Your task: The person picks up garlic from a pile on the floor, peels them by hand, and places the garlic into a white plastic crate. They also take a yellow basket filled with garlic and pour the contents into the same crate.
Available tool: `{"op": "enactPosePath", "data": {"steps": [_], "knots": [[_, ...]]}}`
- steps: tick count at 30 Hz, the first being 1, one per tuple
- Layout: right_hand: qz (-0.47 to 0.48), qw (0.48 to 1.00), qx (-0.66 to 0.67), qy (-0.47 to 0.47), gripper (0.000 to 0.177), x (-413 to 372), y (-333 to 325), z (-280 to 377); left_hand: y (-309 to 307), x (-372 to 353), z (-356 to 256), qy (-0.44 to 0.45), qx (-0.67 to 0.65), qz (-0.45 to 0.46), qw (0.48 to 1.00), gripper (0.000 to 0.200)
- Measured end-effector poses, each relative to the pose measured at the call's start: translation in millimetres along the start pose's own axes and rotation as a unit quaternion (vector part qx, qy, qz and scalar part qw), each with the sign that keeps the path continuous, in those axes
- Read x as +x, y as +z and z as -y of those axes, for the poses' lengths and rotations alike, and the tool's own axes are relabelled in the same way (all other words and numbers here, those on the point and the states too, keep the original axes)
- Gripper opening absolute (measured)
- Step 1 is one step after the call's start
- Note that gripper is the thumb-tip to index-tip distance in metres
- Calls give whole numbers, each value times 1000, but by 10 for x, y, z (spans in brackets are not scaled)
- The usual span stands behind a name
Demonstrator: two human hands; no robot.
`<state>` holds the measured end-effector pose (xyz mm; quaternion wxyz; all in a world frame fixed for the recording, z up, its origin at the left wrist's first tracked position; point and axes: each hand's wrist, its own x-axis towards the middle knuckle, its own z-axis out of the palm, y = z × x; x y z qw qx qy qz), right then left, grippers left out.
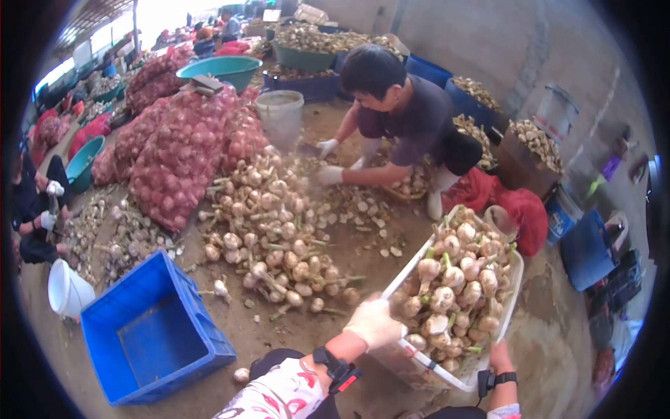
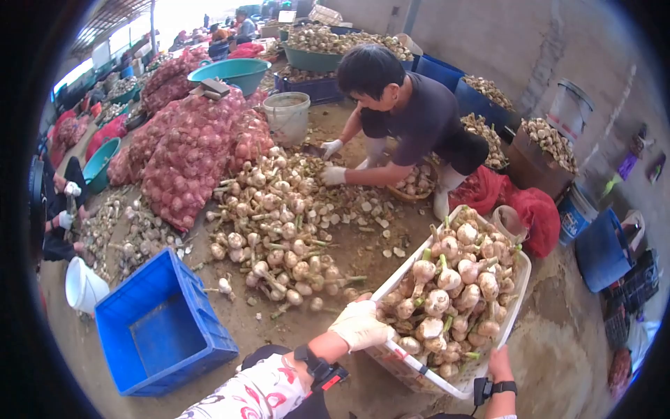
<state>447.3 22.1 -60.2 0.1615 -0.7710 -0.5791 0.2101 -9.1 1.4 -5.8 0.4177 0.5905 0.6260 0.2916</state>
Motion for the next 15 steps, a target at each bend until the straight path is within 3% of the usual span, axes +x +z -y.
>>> {"op": "enactPosePath", "data": {"steps": [1,4,9,15], "knots": [[3,999,4,32,32,19,13,-18,-8,-8,-15,0,1,0,1000,52],[-15,1000,16,1,33,0,27,-13,-52,-36,-68,8,11,-17,1000,52],[-18,999,-32,7,34,-126,-40,272,-77,-44,-84,-17,10,9,1000,70],[-2,1000,-20,10,34,-52,-23,126,-75,-20,-69,-57,8,49,997,72]]}}
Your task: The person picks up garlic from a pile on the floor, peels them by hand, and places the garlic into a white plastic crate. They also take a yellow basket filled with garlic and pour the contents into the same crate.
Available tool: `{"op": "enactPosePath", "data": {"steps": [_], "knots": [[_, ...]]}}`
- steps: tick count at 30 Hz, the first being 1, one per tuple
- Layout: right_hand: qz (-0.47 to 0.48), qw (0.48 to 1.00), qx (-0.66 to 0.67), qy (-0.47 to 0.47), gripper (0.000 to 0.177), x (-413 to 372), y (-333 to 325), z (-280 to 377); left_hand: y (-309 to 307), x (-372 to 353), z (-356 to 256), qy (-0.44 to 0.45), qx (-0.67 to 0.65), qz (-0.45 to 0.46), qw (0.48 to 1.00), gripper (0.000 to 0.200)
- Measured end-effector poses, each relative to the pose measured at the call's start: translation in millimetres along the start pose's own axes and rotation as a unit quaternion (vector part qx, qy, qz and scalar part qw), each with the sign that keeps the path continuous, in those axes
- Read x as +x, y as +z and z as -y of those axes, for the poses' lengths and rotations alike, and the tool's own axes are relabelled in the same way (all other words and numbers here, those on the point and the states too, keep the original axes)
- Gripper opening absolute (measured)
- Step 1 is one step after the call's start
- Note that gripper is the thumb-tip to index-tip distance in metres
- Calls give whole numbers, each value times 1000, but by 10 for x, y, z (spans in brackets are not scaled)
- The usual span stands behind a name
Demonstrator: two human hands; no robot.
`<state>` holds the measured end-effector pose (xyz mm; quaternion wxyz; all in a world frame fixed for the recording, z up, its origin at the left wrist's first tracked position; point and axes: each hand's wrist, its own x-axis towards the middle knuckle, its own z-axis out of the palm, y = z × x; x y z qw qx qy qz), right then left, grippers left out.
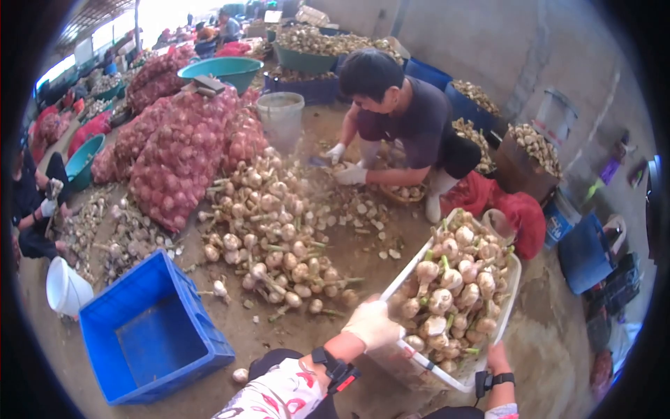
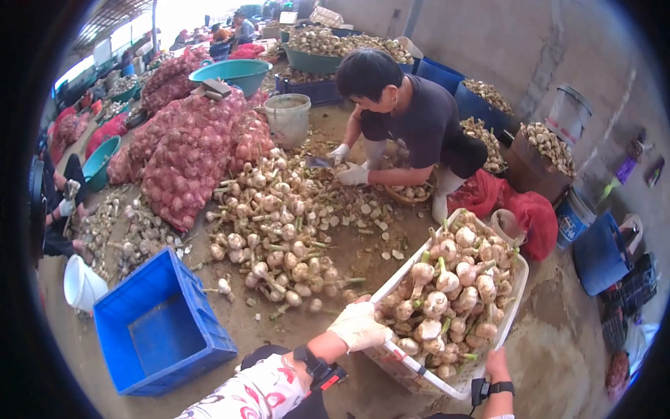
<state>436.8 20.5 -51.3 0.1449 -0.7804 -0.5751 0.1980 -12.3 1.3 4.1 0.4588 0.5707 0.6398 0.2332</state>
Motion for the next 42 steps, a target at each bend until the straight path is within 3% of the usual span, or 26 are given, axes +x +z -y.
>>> {"op": "enactPosePath", "data": {"steps": [8,12,22,24,34,42], "knots": [[-17,1000,-18,-12,32,-100,-55,188,-35,-18,-19,12,7,12,1000,64],[-12,1000,-24,-12,34,-82,-49,231,48,12,47,20,7,-37,999,57],[-10,1000,21,-21,35,-2,29,-12,-12,-49,-13,45,13,-40,998,64],[-9,1000,20,-19,35,-17,20,15,0,-61,-8,66,3,-67,996,56],[-19,999,-28,-2,35,-1,24,23,-5,-61,-14,66,7,-62,996,59],[-10,1000,-24,14,34,221,154,-348,18,-21,35,51,9,-39,998,66]]}}
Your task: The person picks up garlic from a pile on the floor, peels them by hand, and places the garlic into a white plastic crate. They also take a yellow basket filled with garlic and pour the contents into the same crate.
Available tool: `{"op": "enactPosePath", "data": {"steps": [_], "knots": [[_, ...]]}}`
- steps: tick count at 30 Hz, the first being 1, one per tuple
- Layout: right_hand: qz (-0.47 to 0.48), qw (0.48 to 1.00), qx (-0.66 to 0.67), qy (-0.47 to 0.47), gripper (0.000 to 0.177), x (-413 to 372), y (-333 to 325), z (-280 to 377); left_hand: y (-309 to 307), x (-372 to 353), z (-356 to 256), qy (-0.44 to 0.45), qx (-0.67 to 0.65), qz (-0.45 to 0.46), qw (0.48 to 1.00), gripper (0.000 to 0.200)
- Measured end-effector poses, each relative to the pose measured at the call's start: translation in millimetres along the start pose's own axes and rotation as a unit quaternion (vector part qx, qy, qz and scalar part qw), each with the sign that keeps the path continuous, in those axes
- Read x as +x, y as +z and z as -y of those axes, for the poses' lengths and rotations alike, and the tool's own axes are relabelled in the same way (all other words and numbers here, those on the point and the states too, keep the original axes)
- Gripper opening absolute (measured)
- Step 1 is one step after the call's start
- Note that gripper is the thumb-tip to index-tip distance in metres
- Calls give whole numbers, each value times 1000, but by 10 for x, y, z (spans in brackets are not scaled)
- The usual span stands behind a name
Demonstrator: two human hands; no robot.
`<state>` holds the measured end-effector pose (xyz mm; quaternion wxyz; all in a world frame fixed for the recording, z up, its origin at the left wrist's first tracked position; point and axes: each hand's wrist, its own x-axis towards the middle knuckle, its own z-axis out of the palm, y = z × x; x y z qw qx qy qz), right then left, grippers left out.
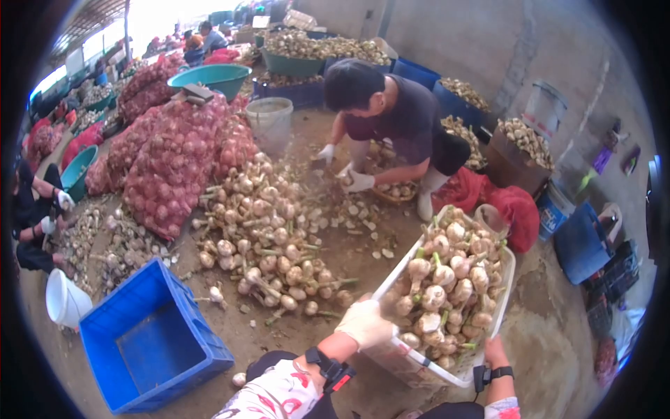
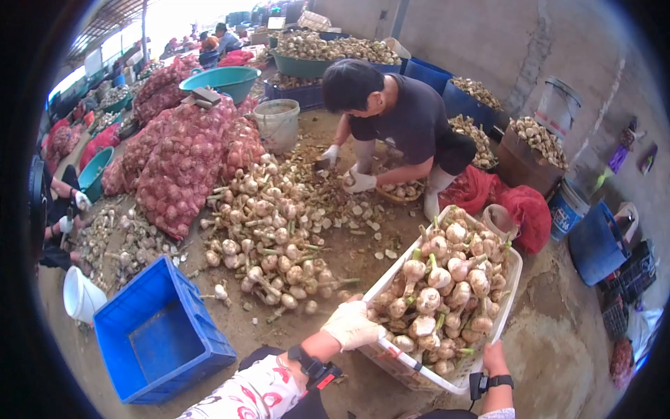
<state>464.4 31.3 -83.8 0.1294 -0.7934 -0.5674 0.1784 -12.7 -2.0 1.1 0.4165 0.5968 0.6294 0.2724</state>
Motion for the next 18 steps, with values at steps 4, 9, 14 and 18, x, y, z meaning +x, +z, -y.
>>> {"op": "enactPosePath", "data": {"steps": [4,9,14,18], "knots": [[-5,998,53,34,32,-172,-109,311,-17,8,-24,-10,10,10,1000,69],[-13,1000,14,0,33,-165,-99,261,-119,-65,-160,-15,9,16,1000,72],[-9,1000,27,-11,34,-157,-89,236,-106,-50,-131,-8,2,22,1000,72],[0,1000,13,9,35,-226,-162,403,-172,-93,-191,-23,-31,26,999,71]]}}
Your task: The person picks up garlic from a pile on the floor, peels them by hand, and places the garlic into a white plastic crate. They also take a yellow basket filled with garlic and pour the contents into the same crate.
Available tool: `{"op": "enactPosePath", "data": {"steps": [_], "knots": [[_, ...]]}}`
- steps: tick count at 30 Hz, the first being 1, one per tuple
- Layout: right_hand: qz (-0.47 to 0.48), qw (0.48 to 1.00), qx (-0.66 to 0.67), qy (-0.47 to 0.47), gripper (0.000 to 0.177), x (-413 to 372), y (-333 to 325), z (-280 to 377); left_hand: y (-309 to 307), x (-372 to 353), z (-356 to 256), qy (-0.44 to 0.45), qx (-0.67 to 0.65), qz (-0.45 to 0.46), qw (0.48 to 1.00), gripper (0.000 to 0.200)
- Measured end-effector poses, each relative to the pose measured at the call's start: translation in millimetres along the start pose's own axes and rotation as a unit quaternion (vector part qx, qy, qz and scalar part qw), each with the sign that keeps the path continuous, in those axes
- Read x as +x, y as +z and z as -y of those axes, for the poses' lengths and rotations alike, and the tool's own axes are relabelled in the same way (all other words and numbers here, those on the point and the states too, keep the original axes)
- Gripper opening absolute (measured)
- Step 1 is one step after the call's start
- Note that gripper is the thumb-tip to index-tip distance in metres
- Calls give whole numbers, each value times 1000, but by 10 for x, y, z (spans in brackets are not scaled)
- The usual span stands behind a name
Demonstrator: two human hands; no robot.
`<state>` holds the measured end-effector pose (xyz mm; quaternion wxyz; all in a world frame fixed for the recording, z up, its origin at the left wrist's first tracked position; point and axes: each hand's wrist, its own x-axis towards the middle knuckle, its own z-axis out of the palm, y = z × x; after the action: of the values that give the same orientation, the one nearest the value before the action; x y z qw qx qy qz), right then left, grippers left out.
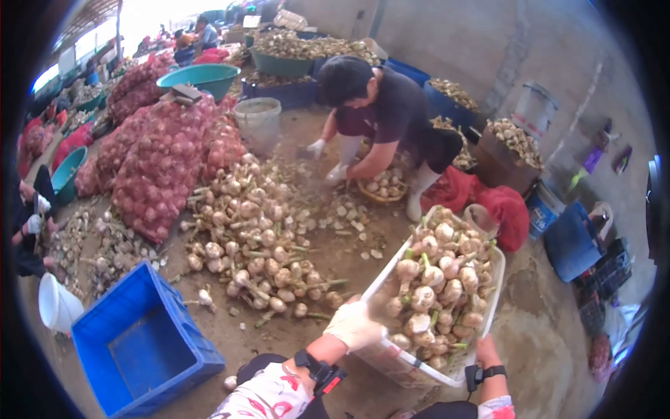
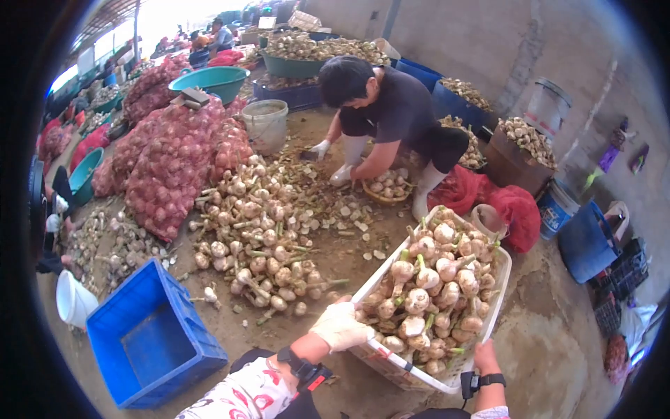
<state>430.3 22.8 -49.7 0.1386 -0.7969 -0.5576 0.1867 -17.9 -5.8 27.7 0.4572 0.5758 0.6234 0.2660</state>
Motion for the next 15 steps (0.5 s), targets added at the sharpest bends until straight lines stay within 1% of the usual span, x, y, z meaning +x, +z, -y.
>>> {"op": "enactPosePath", "data": {"steps": [1,2,4,5,6,7,8,9,10,11,13,15], "knots": [[11,999,-29,6,35,-48,-36,78,-2,-5,9,5,1,2,1000,71],[3,1000,-28,8,35,-25,-29,76,2,-3,25,14,11,-6,1000,71],[6,997,-73,16,37,-18,-14,68,10,5,0,27,18,-9,999,71],[4,1000,-27,9,37,-50,-23,89,-7,-3,-16,10,-3,5,1000,72],[3,1000,-26,9,37,-38,-11,67,-19,-11,-19,-11,-23,18,1000,72],[-11,1000,-15,0,37,-17,27,24,82,58,113,29,40,-27,998,72],[-24,1000,-3,-8,36,-3,66,-18,41,27,63,27,42,-26,998,72],[-21,1000,-1,-6,36,16,82,-52,-33,-24,-42,9,38,-4,999,72],[-23,999,7,-23,36,36,89,-91,-66,-55,-97,-9,35,18,999,73],[-26,999,15,-41,35,27,93,-80,-51,-54,-86,-11,38,20,999,73],[-17,999,14,-34,35,3,70,-50,-27,-39,-66,20,48,-7,999,73],[-9,999,11,-29,34,13,50,-36,-105,-94,-165,20,47,11,999,74]]}}
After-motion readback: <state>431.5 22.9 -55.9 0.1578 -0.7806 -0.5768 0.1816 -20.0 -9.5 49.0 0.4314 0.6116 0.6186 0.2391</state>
